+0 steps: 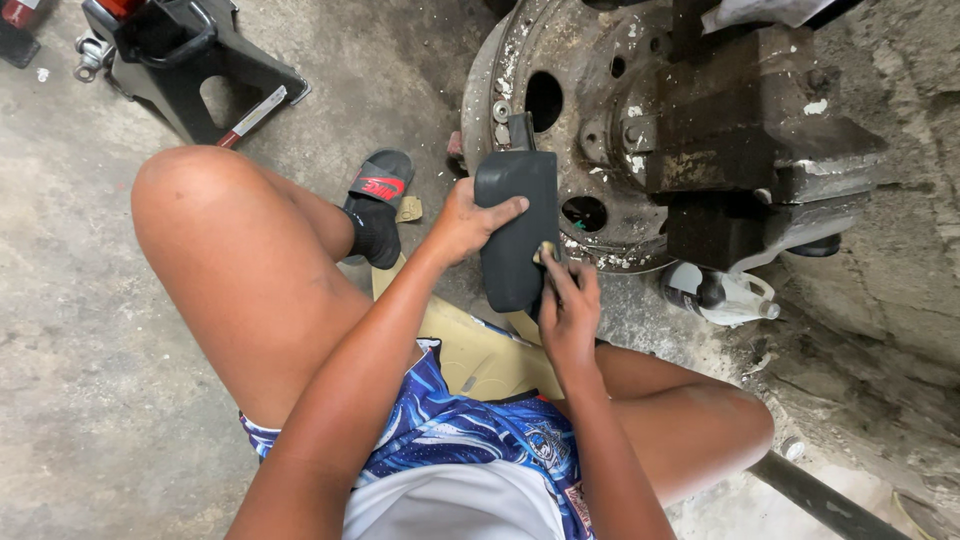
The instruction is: The person sits on a low stool and repeatedly rubs a small yellow abrasive block over the surface of a black plastic part. The person holds the part with one hand and scrubs with the other, rotating the part to cover different areas.
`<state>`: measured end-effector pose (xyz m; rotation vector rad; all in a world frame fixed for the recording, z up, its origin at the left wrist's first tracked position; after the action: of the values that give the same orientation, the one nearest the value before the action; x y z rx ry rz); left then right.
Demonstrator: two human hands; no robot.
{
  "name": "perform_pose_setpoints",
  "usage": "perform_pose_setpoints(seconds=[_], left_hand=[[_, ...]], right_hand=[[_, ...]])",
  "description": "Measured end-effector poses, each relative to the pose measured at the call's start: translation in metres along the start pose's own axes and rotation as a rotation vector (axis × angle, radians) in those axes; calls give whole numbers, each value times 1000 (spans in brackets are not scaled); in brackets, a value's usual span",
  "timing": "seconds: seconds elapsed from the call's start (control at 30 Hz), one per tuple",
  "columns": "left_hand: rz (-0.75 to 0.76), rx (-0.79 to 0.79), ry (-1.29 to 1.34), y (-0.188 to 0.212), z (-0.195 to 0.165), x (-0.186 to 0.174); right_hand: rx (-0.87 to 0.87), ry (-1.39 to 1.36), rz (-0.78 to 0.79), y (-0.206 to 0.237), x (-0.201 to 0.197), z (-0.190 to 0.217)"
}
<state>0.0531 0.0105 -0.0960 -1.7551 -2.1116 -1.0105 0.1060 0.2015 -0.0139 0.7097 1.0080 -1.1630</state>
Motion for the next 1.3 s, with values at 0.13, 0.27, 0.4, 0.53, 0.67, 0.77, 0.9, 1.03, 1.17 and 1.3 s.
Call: perform_pose_setpoints(seconds=[0.13,0.27,0.4,0.53,0.67,0.77,0.9,1.03,1.17,1.3], left_hand=[[-15,156,51,3,2,8],[37,199,-28,2,-2,6],[34,231,-58,0,-8,6],[6,245,-72,0,-11,14],[-74,332,-52,9,-11,26],[-132,357,-88,15,-13,29],[-114,271,61,15,-14,33],[-114,269,16,9,-11,32],[-2,211,213,-2,-3,30],[13,266,102,-6,2,22]], right_hand=[[-56,126,-95,6,7,-3],[-133,77,-159,-24,16,2],[-131,31,-206,-82,27,12],[-148,15,-232,-117,27,18],[-175,12,-248,-96,19,16],[-120,62,-158,-53,12,8],[-84,103,-114,8,3,-8],[-121,114,-177,27,5,-18],[-140,140,-209,0,11,-15],[-167,131,-220,-60,16,-4]])
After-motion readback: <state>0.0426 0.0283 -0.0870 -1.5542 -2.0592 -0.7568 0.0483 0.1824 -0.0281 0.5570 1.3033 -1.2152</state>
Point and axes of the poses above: each hand's wrist, its own y-axis away from the middle knuckle, its own x-axis out of the palm, z = x × y, the point moved 1 cm from there along -y, towards the middle knuckle, and after that the axes turned 13 degrees about y, right-handed, at the moved point
